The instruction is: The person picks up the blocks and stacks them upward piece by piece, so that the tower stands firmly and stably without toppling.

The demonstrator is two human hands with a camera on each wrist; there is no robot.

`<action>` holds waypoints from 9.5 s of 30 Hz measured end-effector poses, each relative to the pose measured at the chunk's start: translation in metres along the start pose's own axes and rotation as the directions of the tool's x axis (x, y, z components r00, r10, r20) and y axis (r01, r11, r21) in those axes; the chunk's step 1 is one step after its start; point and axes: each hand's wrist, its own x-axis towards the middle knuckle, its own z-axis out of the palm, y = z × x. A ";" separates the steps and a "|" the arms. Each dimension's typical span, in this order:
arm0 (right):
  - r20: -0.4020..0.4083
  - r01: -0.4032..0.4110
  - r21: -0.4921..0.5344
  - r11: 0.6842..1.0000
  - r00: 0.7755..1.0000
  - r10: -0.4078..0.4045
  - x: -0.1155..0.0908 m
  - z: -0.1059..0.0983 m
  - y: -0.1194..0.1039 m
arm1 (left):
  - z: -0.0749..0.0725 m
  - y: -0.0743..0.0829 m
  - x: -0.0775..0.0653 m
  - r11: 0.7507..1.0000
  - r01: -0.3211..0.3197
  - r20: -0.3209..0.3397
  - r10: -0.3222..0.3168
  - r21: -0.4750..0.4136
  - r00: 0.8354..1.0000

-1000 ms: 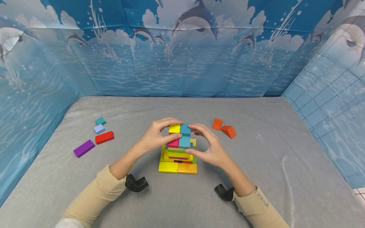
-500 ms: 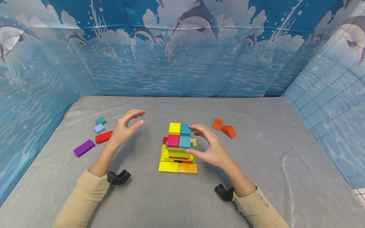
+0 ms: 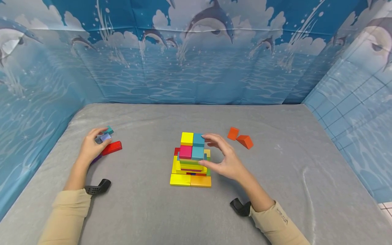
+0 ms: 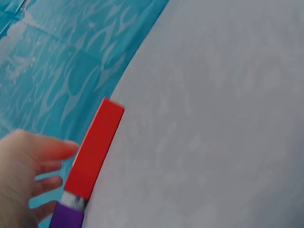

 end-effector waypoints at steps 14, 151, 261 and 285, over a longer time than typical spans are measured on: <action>-0.001 0.017 0.009 1.000 1.000 -0.017 0.000 0.000 0.002 | -0.004 -0.008 -0.003 0.993 0.098 -0.019 -0.097 0.060 0.995; 0.011 0.079 0.053 0.995 0.997 -0.079 0.002 -0.002 0.006 | 0.071 0.241 -0.010 0.545 -0.724 -0.025 0.792 -0.423 0.610; -0.008 -0.084 0.012 0.996 0.996 0.084 0.005 -0.001 -0.005 | 0.063 0.208 0.009 0.770 -0.406 0.076 0.503 -0.493 0.861; -0.004 0.009 0.031 0.999 1.000 -0.009 0.006 -0.003 0.001 | 0.071 0.230 0.013 0.808 -0.301 0.277 0.483 -0.506 0.830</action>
